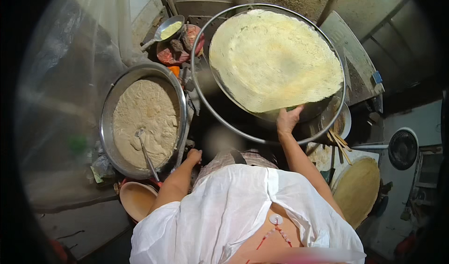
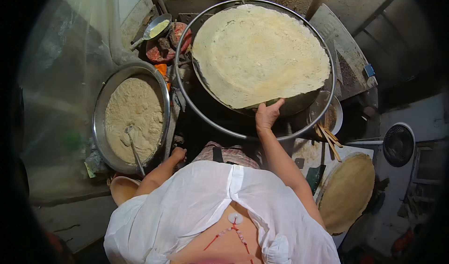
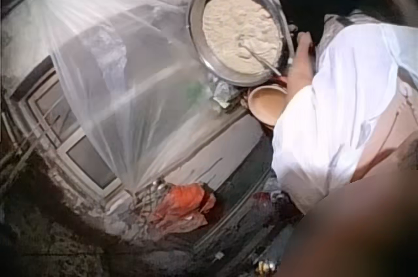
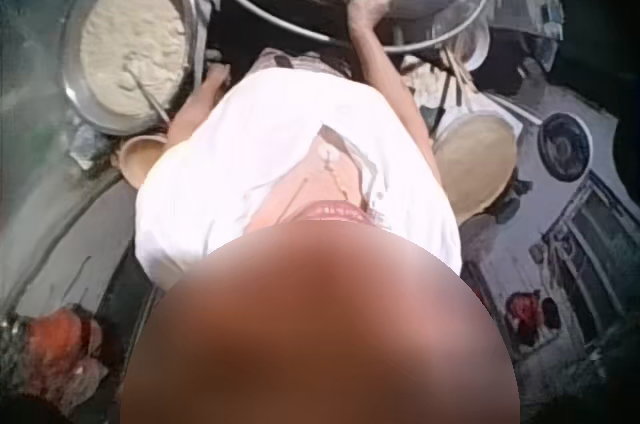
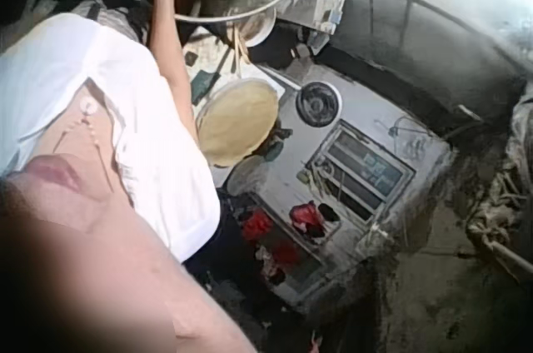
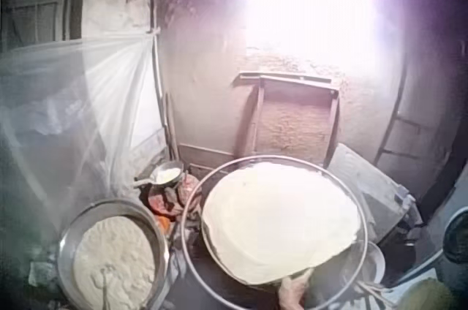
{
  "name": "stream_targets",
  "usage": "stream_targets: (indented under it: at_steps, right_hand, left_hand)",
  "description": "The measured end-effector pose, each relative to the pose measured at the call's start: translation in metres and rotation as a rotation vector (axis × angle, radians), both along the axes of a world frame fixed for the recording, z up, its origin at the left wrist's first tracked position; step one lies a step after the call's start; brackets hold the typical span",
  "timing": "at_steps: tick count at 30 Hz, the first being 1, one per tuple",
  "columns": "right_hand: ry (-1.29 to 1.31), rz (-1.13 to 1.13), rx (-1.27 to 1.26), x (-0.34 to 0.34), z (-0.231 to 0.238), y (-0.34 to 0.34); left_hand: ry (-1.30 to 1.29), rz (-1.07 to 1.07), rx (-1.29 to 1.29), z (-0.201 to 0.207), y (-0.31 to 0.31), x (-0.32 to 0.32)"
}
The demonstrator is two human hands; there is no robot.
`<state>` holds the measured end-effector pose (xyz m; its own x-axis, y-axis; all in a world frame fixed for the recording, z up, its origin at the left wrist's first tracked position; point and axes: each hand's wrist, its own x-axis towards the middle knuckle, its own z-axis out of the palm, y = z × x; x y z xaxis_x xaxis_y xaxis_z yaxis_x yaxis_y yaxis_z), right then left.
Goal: The person scoops batter from a bowl and spreads it in a circular motion on a large hot griddle using a wooden spreader. The person cooks the thin crepe until set, then lifts and folds it before placing it on a nearby surface. The process is repeated with additional batter.
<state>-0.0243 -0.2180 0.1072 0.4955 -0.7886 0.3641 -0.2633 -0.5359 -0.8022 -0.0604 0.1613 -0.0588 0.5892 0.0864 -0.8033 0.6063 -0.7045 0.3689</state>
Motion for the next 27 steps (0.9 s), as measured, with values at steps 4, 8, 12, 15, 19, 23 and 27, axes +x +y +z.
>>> stream_targets:
  at_steps: [4,8,12,15,19,23,27]
  right_hand:
    - [-0.102,0.098,0.436,0.001,0.012,0.008]
    - [-0.108,0.158,0.545,0.007,-0.006,0.011]
    - [-0.017,0.11,-0.137,0.012,-0.009,0.013]
    - [-0.005,0.167,0.42,0.018,-0.009,0.015]
    - [-0.082,0.217,0.536,0.025,-0.028,0.004]
    - [0.067,0.3,0.492,0.024,-0.05,-0.001]
    - [0.173,0.305,0.484,0.017,-0.025,0.005]
  left_hand:
    - [-0.058,0.345,-0.282,-0.022,-0.03,0.047]
    - [-0.424,0.593,-0.52,-0.01,-0.065,0.152]
    - [-0.632,0.659,-0.406,0.075,-0.116,0.181]
    - [-0.485,0.543,-0.379,0.05,-0.13,0.127]
    - [-0.062,-0.08,-0.723,0.079,-0.152,0.016]
    - [-0.344,-0.543,-0.329,0.081,-0.158,-0.011]
    - [-0.398,-0.448,-0.266,0.069,-0.136,0.014]
